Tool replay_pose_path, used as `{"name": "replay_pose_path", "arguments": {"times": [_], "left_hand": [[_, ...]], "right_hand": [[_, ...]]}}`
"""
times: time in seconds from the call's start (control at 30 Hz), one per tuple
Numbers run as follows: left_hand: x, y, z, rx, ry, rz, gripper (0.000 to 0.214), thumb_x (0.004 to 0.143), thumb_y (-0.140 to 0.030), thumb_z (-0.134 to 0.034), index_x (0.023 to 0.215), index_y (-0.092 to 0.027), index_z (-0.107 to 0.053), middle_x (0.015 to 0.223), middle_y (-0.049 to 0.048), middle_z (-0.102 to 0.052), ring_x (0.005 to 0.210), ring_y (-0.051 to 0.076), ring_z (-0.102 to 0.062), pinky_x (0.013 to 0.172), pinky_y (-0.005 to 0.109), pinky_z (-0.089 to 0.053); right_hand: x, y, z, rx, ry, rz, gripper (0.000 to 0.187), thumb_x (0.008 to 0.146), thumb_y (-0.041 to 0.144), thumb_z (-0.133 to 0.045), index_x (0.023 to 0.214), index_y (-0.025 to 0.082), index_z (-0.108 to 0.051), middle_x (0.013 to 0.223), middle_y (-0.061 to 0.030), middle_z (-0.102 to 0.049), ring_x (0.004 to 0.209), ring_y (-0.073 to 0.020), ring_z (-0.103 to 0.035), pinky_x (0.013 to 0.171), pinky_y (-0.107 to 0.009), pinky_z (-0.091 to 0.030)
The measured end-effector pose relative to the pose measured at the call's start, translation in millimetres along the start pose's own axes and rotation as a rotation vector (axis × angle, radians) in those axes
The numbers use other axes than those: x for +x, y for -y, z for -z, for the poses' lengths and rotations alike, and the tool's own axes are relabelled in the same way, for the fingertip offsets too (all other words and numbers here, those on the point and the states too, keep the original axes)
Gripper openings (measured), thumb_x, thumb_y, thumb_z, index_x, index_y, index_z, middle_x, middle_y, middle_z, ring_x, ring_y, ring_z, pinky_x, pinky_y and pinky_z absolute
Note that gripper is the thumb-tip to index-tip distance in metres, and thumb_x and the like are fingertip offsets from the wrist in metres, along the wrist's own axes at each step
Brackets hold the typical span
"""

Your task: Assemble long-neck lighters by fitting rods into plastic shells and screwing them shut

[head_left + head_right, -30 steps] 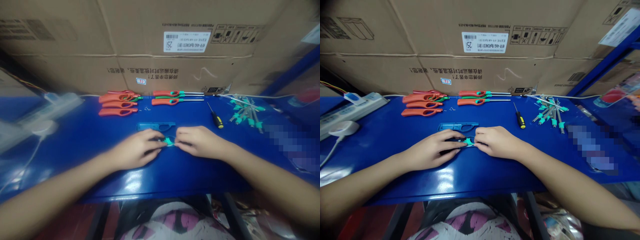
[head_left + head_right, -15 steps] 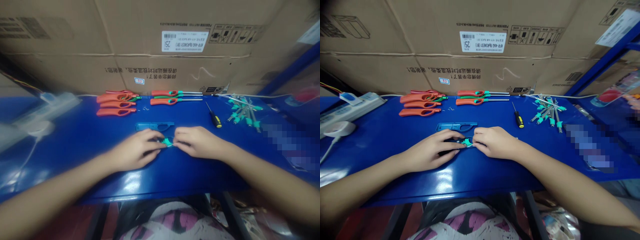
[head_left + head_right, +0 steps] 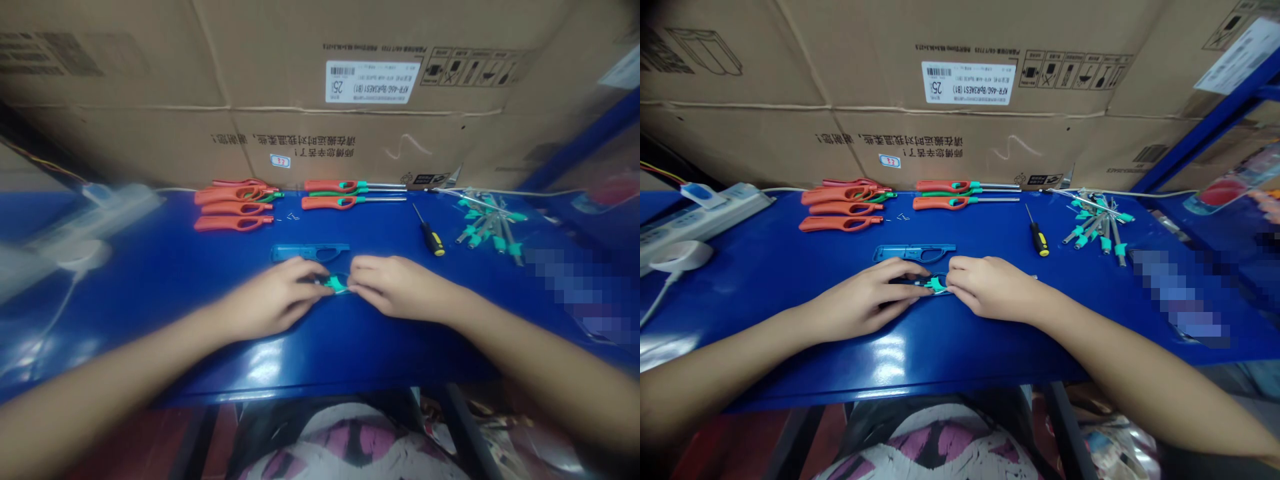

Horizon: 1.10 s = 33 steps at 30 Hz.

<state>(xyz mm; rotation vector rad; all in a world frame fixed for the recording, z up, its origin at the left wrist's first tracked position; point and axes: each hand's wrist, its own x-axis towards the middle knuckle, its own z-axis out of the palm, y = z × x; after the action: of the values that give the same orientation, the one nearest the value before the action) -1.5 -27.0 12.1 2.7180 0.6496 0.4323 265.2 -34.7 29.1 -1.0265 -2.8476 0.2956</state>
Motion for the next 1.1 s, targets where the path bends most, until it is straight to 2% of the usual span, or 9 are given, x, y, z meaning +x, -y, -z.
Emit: {"name": "replay_pose_path", "arguments": {"times": [0.5, 0.63, 0.93, 1.1], "left_hand": [[0.0, 0.5, -0.8, -0.026, -0.007, -0.001, 0.037, 0.1, -0.015, -0.049, 0.132, -0.024, -0.065, 0.133, 0.0124, -0.058, 0.119, 0.025, -0.056, 0.101, 0.042, -0.05], [-0.2, 0.1, -1.0, -0.033, -0.007, -0.002, 0.036, 0.1, -0.015, -0.048, 0.131, -0.023, -0.066, 0.134, 0.0126, -0.058, 0.119, 0.025, -0.056, 0.102, 0.042, -0.049], [0.3, 0.7, -0.8, -0.034, -0.015, -0.012, 0.036, 0.1, -0.014, -0.048, 0.13, -0.023, -0.067, 0.133, 0.0129, -0.059, 0.119, 0.025, -0.057, 0.101, 0.043, -0.05], [0.5, 0.5, -0.5, -0.047, -0.015, -0.01, 0.037, 0.1, -0.014, -0.049, 0.13, -0.024, -0.067, 0.134, 0.0131, -0.059, 0.119, 0.025, -0.057, 0.101, 0.043, -0.051]], "right_hand": [[-2.1, -3.9, 3.3, 0.049, -0.015, 0.063, 0.016, 0.099, 0.025, -0.055, 0.1, 0.017, -0.069, 0.099, -0.0063, -0.066, 0.08, -0.016, -0.063, 0.068, -0.026, -0.044], [-1.7, -4.0, 3.0, 0.028, -0.014, 0.061, 0.021, 0.102, 0.024, -0.05, 0.099, 0.017, -0.07, 0.097, -0.0067, -0.066, 0.083, -0.0172, -0.064, 0.069, -0.027, -0.044], [-3.0, -5.4, 4.0, -0.081, -0.017, 0.138, 0.023, 0.102, 0.025, -0.048, 0.101, 0.017, -0.07, 0.095, -0.0063, -0.065, 0.072, -0.0145, -0.058, 0.064, -0.027, -0.041], [-1.8, -4.9, 2.7, -0.027, -0.011, 0.099, 0.023, 0.102, 0.023, -0.048, 0.1, 0.017, -0.07, 0.095, -0.0067, -0.065, 0.076, -0.0158, -0.06, 0.066, -0.027, -0.043]]}}
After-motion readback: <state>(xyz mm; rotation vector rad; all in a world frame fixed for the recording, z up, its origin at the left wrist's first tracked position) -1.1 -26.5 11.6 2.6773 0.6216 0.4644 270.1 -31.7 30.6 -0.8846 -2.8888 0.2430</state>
